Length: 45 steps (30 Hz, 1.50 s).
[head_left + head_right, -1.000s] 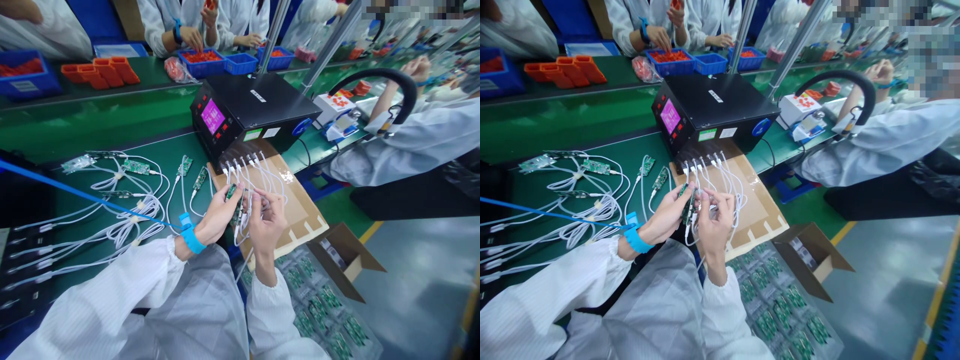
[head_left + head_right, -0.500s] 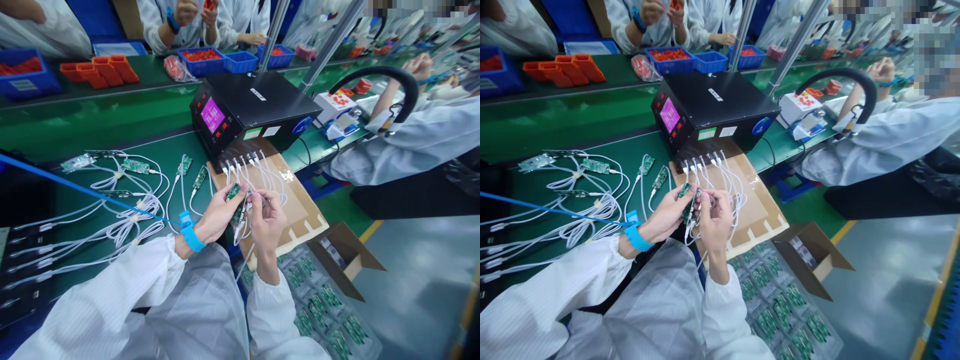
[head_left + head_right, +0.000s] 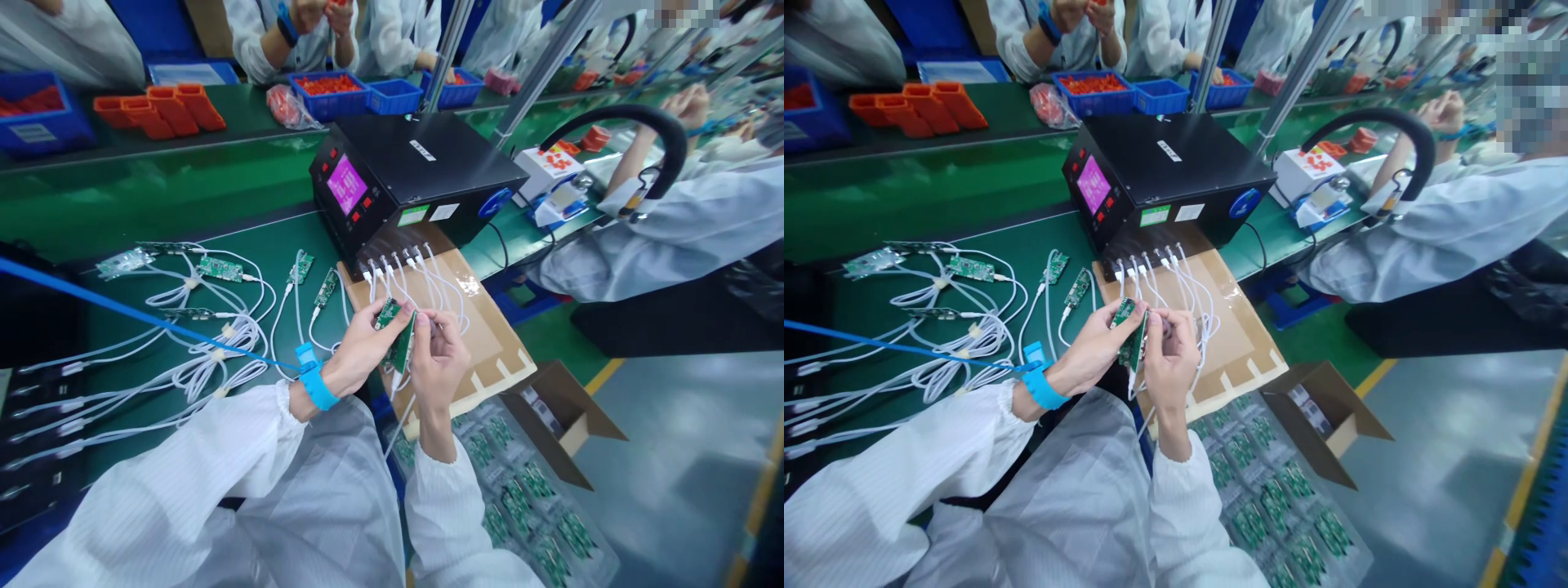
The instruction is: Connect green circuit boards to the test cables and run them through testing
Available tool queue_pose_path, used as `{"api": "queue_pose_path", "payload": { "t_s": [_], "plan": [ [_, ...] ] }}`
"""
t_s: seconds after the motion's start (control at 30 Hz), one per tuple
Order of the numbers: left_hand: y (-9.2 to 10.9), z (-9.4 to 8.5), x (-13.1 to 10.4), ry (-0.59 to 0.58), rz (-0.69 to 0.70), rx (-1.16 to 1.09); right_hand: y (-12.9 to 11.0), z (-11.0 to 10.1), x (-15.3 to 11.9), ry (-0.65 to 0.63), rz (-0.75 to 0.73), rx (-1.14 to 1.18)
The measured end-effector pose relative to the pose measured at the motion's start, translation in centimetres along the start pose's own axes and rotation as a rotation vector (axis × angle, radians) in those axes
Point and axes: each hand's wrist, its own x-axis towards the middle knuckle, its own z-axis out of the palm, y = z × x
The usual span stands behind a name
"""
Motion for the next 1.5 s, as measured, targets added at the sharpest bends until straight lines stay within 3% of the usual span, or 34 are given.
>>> {"api": "queue_pose_path", "payload": {
  "t_s": [0.13,0.3,0.8,1.03,1.37,1.5],
  "plan": [
    [0.7,-0.1,0.2,-0.062,-0.086,-0.006,-0.1,-0.6,0.2,-0.031,0.042,0.050],
    [1.4,0.1,0.4,-0.124,-0.126,-0.028,-0.1,-0.7,0.2,0.030,-0.013,0.046],
    [1.3,0.7,0.6,-0.077,-0.105,-0.001,0.1,-0.4,0.4,0.051,0.060,-0.030],
    [1.9,-0.1,0.5,-0.069,-0.124,0.061,0.0,-1.1,0.6,-0.063,-0.001,0.000],
    [3.1,-1.4,2.4,0.323,0.114,-0.102,0.1,-0.4,0.6,-0.123,0.061,-0.046],
    [3.8,-2.4,2.8,0.387,0.126,-0.182,0.1,-0.3,1.0,-0.159,0.066,-0.056]
  ]
}}
